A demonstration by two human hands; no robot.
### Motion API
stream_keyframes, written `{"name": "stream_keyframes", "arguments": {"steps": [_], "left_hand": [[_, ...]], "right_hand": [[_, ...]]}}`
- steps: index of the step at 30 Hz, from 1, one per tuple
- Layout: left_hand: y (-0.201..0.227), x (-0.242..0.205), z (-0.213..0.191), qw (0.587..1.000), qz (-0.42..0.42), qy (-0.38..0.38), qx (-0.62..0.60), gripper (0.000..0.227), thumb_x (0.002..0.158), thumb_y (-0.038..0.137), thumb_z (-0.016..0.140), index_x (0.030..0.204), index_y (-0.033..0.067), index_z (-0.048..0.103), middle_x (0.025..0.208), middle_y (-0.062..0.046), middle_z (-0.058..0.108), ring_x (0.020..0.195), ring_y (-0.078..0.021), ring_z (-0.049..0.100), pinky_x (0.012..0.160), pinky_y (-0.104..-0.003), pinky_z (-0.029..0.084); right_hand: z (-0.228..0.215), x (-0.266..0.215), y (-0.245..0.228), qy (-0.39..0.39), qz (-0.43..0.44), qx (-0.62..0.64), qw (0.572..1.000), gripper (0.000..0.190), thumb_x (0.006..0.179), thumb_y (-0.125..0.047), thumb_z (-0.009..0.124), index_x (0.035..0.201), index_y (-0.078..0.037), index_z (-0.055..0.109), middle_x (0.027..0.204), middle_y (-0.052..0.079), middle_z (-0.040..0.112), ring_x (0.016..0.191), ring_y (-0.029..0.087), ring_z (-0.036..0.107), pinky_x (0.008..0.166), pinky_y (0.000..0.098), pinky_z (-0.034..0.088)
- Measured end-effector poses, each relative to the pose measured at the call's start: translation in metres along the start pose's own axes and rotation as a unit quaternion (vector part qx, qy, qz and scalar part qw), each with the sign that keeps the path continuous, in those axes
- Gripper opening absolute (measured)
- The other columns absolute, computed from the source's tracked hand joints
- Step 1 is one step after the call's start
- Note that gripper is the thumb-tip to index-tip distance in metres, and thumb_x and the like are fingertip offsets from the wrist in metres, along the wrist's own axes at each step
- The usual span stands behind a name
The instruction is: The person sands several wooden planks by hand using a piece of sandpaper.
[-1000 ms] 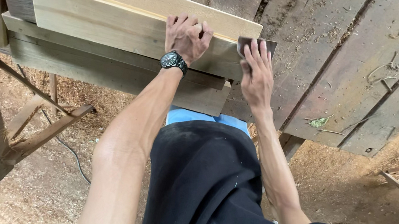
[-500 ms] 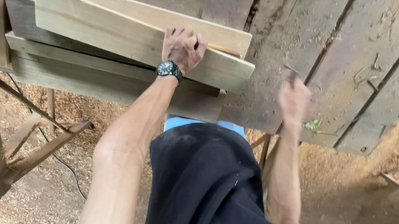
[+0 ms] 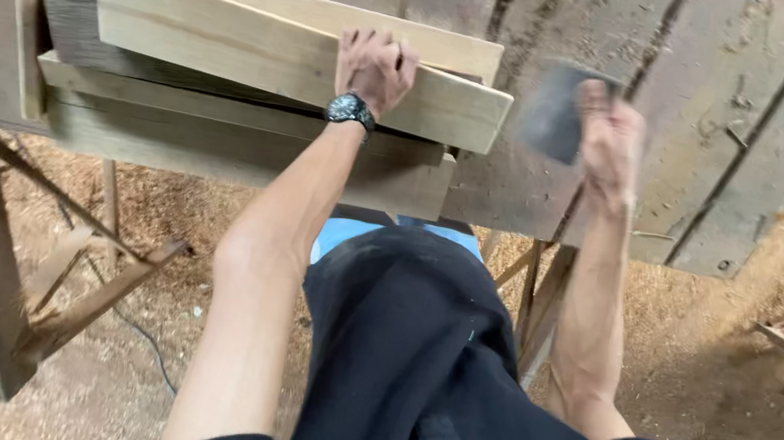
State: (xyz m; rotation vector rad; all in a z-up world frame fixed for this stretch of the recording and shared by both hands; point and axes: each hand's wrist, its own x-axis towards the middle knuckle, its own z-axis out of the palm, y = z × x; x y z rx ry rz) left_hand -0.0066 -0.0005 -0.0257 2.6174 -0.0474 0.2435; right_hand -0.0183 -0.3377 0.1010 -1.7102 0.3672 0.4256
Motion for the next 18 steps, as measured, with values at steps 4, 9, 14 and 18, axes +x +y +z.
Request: {"name": "stream_keyframes", "arguments": {"steps": [4, 9, 14, 18], "left_hand": [[0.003, 0.008, -0.021, 0.997, 0.024, 0.006, -0.068, 0.020, 0.095, 0.022, 0.061, 0.084, 0.0094, 0.073, 0.092, -0.010, 0.068, 0.089, -0.0279, 0.063, 0.091, -0.042, 0.042], [-0.016, 0.025, -0.043, 0.970, -0.079, -0.080, -0.218, 0.029, 0.102, 0.027, 0.050, 0.121, 0.0134, 0.068, 0.121, -0.013, 0.057, 0.098, -0.0302, 0.059, 0.086, -0.040, 0.047], [-0.077, 0.028, -0.111, 0.984, 0.083, -0.138, -0.071, 0.062, 0.084, 0.050, 0.077, 0.131, 0.0140, 0.062, 0.125, -0.011, 0.057, 0.125, -0.0317, 0.049, 0.115, -0.053, 0.030], [-0.115, 0.026, -0.155, 0.958, 0.170, -0.229, -0.014, 0.126, 0.048, 0.068, 0.094, 0.146, 0.0092, 0.041, 0.129, -0.022, 0.049, 0.132, -0.0396, 0.038, 0.111, -0.073, 0.014]], "right_hand": [[0.039, 0.020, -0.022, 0.073, 0.044, -0.154, 0.984, 0.030, 0.112, -0.026, 0.054, 0.094, -0.007, 0.068, 0.085, -0.001, 0.073, 0.058, 0.012, 0.051, 0.052, 0.0276, 0.039], [0.037, -0.023, -0.029, 0.243, 0.046, -0.301, 0.921, 0.037, 0.109, -0.040, 0.057, 0.116, -0.006, 0.069, 0.093, 0.010, 0.073, 0.077, 0.021, 0.071, 0.061, 0.0344, 0.054], [0.065, -0.054, 0.018, 0.227, -0.175, -0.316, 0.904, 0.045, 0.109, -0.039, 0.064, 0.118, 0.005, 0.070, 0.103, 0.020, 0.071, 0.094, 0.031, 0.070, 0.081, 0.0457, 0.056], [0.126, -0.060, 0.052, 0.270, -0.125, -0.280, 0.913, 0.045, 0.111, -0.041, 0.055, 0.111, 0.002, 0.069, 0.111, 0.013, 0.061, 0.093, 0.024, 0.063, 0.076, 0.0395, 0.057]]}}
